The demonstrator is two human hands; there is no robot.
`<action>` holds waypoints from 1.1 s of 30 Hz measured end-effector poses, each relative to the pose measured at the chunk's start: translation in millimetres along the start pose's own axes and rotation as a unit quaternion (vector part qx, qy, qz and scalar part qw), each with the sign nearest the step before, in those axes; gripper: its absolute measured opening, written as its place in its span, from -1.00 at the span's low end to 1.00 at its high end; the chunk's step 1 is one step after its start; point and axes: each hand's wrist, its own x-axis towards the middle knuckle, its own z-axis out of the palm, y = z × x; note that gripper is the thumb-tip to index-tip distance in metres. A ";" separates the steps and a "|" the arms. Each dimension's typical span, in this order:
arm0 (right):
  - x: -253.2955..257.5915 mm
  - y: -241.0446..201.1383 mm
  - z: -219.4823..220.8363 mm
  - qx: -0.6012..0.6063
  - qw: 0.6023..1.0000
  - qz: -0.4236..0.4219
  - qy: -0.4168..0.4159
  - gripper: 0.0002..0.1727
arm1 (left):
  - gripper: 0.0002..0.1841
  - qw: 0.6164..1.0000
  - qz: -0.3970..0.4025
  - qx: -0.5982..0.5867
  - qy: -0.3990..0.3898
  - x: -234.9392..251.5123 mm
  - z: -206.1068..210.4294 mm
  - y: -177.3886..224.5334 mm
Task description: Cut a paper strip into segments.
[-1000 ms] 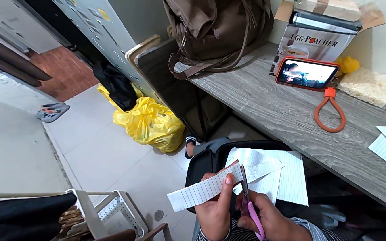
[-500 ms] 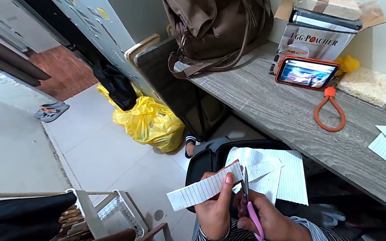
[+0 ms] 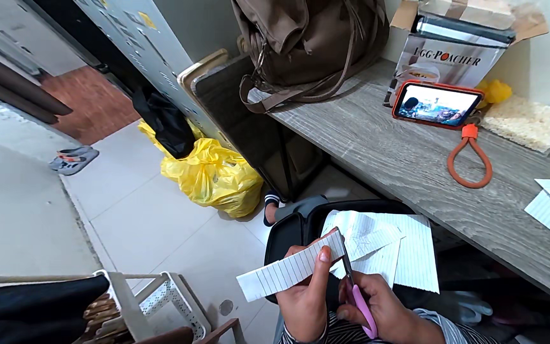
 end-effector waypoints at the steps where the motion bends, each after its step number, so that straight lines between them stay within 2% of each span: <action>1: 0.1 0.1 0.2 0.001 1.000 0.000 -0.001 -0.59 | -0.94 1.000 -0.001 0.000 -0.001 -0.1 0.3 0.2; 8: 0.7 -3.0 -0.6 -0.018 0.999 0.019 -0.031 -0.43 | -0.93 1.000 -0.003 0.007 0.010 -1.4 3.4 2.4; 17: 0.4 -3.6 -0.6 -0.034 0.999 0.011 -0.026 -0.43 | -0.93 1.000 -0.001 0.010 0.008 -1.2 2.4 1.5; 29: -1.7 0.9 0.4 0.003 1.000 -0.003 0.003 -0.58 | -0.93 1.000 0.006 0.001 -0.007 -1.2 0.9 1.5; 33: -1.0 -1.4 0.3 -0.005 1.000 0.011 -0.018 -0.51 | -0.94 1.000 0.001 0.005 -0.003 -2.3 2.4 2.2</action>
